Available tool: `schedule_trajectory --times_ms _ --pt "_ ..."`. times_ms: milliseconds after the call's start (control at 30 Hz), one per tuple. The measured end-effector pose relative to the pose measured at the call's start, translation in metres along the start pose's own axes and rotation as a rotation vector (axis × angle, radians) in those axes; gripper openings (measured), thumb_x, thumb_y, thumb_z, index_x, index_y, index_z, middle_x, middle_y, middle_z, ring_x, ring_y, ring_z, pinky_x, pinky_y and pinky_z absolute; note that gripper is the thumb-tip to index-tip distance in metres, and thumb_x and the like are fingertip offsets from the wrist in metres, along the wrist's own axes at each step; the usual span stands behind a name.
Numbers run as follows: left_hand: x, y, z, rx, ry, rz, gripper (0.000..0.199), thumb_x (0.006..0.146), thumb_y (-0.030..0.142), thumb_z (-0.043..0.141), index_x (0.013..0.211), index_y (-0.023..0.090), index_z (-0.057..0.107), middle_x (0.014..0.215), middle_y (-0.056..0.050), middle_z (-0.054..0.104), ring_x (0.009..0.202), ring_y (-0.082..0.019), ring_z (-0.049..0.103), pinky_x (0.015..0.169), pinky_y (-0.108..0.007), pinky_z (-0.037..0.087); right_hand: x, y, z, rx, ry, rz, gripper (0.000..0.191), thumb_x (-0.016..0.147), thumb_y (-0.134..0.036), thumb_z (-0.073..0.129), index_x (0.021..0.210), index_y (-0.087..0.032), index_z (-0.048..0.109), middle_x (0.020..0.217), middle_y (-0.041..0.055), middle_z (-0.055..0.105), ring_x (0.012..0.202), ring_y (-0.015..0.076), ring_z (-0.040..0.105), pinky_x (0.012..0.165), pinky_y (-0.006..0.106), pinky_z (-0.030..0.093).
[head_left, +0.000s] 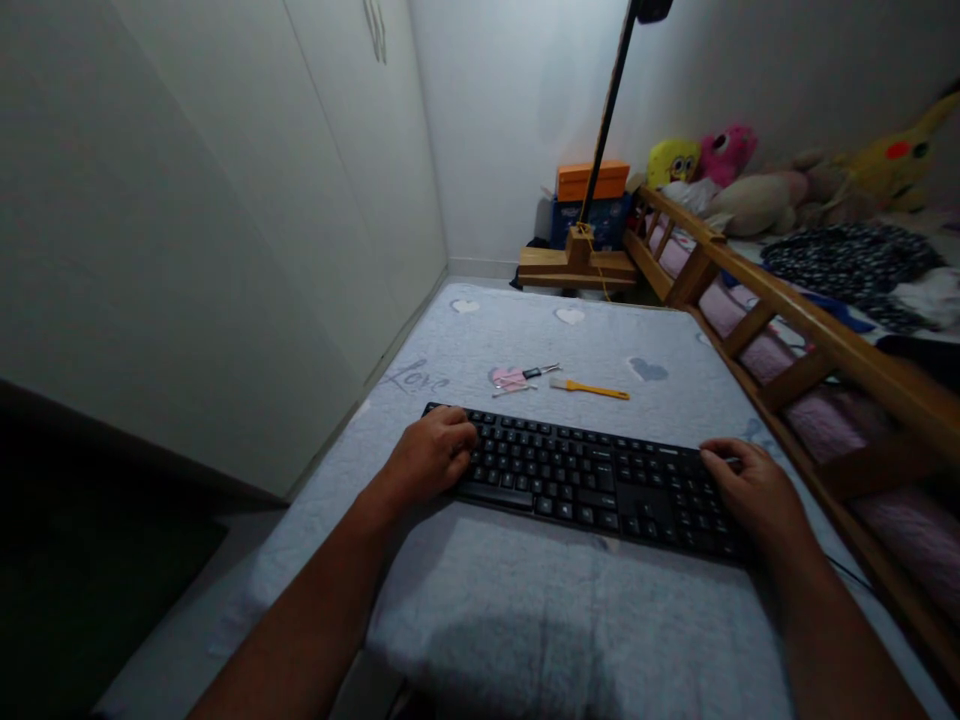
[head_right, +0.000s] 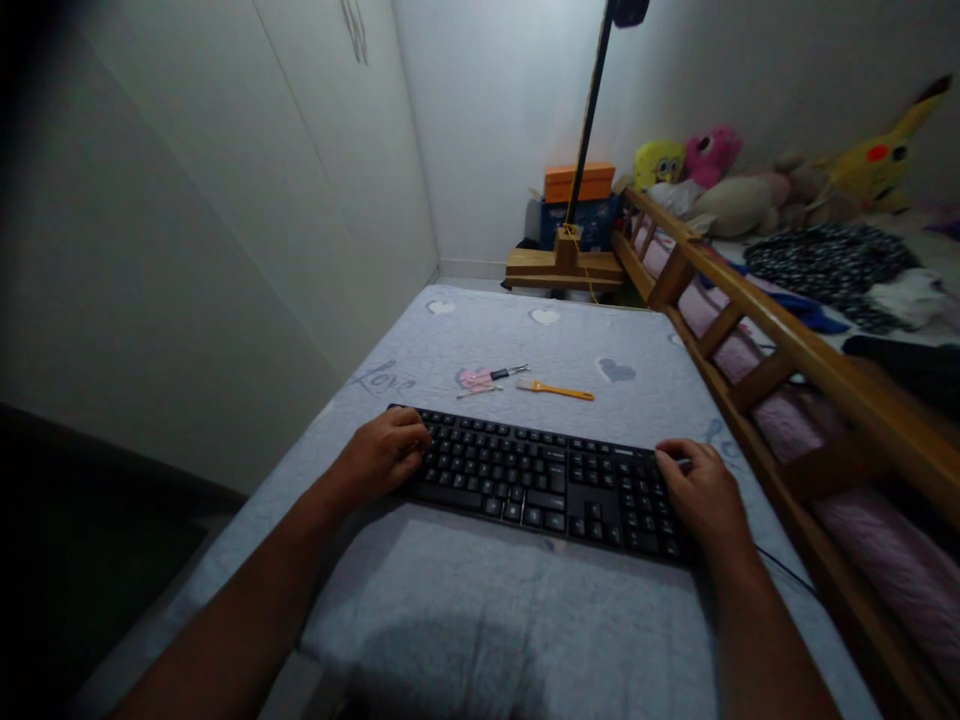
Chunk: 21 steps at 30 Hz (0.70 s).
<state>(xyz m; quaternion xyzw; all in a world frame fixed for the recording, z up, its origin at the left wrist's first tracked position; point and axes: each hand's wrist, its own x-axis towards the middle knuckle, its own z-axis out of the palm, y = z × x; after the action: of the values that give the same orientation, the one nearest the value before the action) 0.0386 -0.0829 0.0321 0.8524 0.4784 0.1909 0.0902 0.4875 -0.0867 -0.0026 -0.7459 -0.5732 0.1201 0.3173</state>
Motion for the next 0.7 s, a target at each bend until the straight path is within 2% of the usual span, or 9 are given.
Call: schedule_trajectory --times_ms 167,300,400,700 --pt "-0.002 -0.005 -0.009 0.027 -0.04 -0.071 0.013 0.078 0.01 0.055 0.074 0.019 0.063 0.085 -0.005 0.061 0.083 -0.021 0.057 0.071 -0.031 0.043 0.0 0.0 0.0 -0.001 -0.011 0.007 0.034 0.075 -0.052 0.055 0.085 -0.024 0.07 0.095 0.0095 0.068 0.077 0.0251 0.063 0.081 0.043 0.051" --pt "-0.004 -0.009 -0.012 0.018 -0.045 -0.078 0.013 0.077 0.01 0.055 0.074 0.02 0.063 0.085 -0.005 0.06 0.083 -0.02 0.057 0.071 -0.03 0.044 -0.001 0.0 0.0 -0.013 -0.013 0.01 0.034 0.076 -0.052 0.055 0.085 -0.023 0.07 0.096 0.0094 0.069 0.077 0.0252 0.063 0.082 0.043 0.05" --pt "-0.005 -0.012 -0.014 0.021 -0.043 -0.085 0.012 0.077 0.011 0.055 0.073 0.02 0.062 0.083 -0.004 0.06 0.081 -0.02 0.057 0.07 -0.03 0.043 -0.001 0.001 0.0 -0.015 -0.021 0.007 0.034 0.076 -0.052 0.056 0.086 -0.023 0.071 0.097 0.0097 0.069 0.079 0.0259 0.063 0.083 0.044 0.05" --pt "-0.007 -0.019 -0.021 0.114 -0.007 -0.224 0.012 0.075 0.013 0.056 0.069 0.021 0.062 0.08 -0.004 0.059 0.08 -0.02 0.057 0.067 -0.029 0.042 -0.003 -0.004 -0.003 0.0 -0.004 0.005 0.033 0.075 -0.052 0.055 0.085 -0.024 0.07 0.096 0.0101 0.069 0.079 0.0262 0.063 0.083 0.043 0.05"
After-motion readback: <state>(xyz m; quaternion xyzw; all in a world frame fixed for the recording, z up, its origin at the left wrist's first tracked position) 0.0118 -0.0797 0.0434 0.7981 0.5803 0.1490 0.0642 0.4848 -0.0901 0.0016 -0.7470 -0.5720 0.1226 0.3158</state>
